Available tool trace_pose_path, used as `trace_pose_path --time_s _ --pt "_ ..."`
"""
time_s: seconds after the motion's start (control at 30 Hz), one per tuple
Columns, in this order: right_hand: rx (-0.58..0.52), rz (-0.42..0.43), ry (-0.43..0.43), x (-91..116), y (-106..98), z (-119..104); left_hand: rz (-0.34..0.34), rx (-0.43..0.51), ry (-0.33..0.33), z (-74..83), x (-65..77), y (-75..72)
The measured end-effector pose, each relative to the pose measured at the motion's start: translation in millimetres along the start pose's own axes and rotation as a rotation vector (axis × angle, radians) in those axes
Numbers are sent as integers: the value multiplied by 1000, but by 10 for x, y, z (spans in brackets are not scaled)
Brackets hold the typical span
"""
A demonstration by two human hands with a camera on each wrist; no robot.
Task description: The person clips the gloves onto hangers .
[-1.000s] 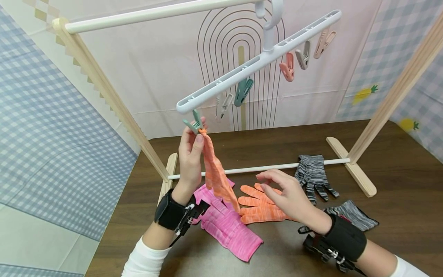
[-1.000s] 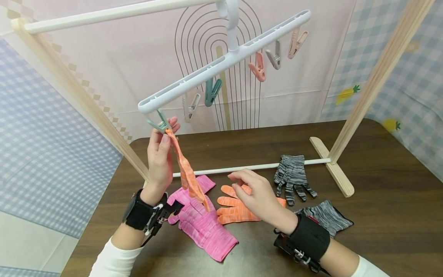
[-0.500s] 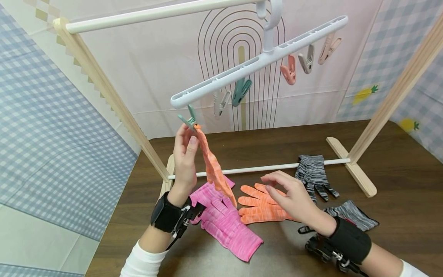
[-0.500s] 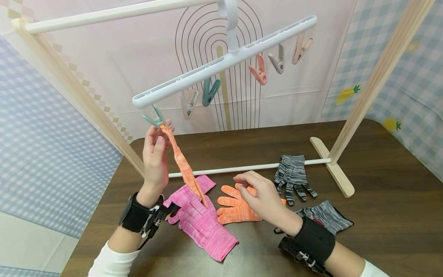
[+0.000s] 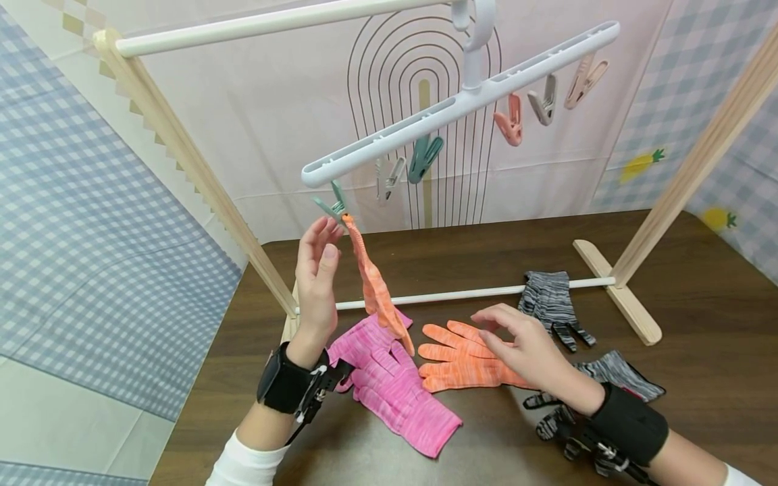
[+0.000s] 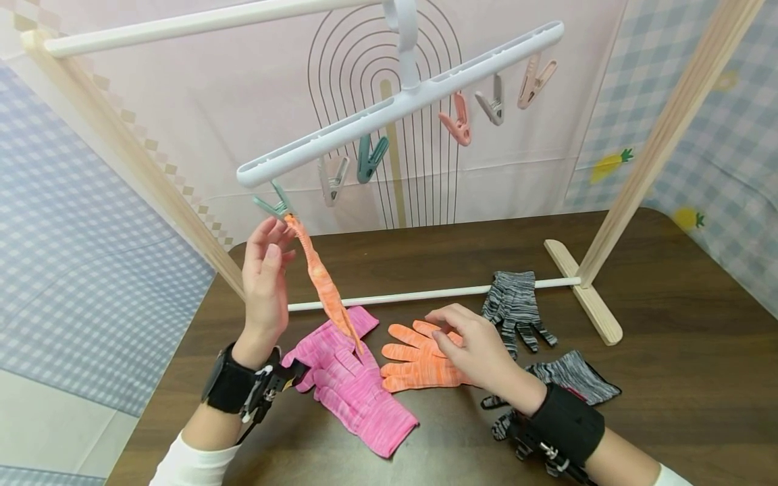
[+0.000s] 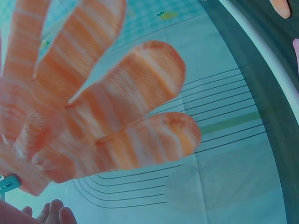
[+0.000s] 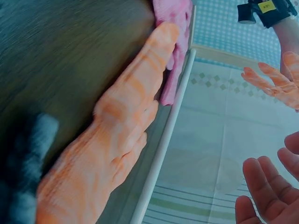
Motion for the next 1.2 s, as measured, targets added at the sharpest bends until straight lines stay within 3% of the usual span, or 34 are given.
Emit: trace_pose_path --time_s 0.53,0.93,1.2 --pt "68 -121 99 90 14 267 -14 -11 88 148 74 -19" --pt "63 -149 103 136 20 289 -31 -12 120 291 191 7" --pt "71 -152 98 154 37 324 -55 -15 197 433 240 68"
Point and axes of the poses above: each hand's wrist, its own x-axis away from the middle knuckle, its own y-axis out of the palm, z = x × y, the point moved 8 cm from there along -x, towards the middle knuckle, and after that the axes turned 2 degrees about y, right-handed, at the moved point
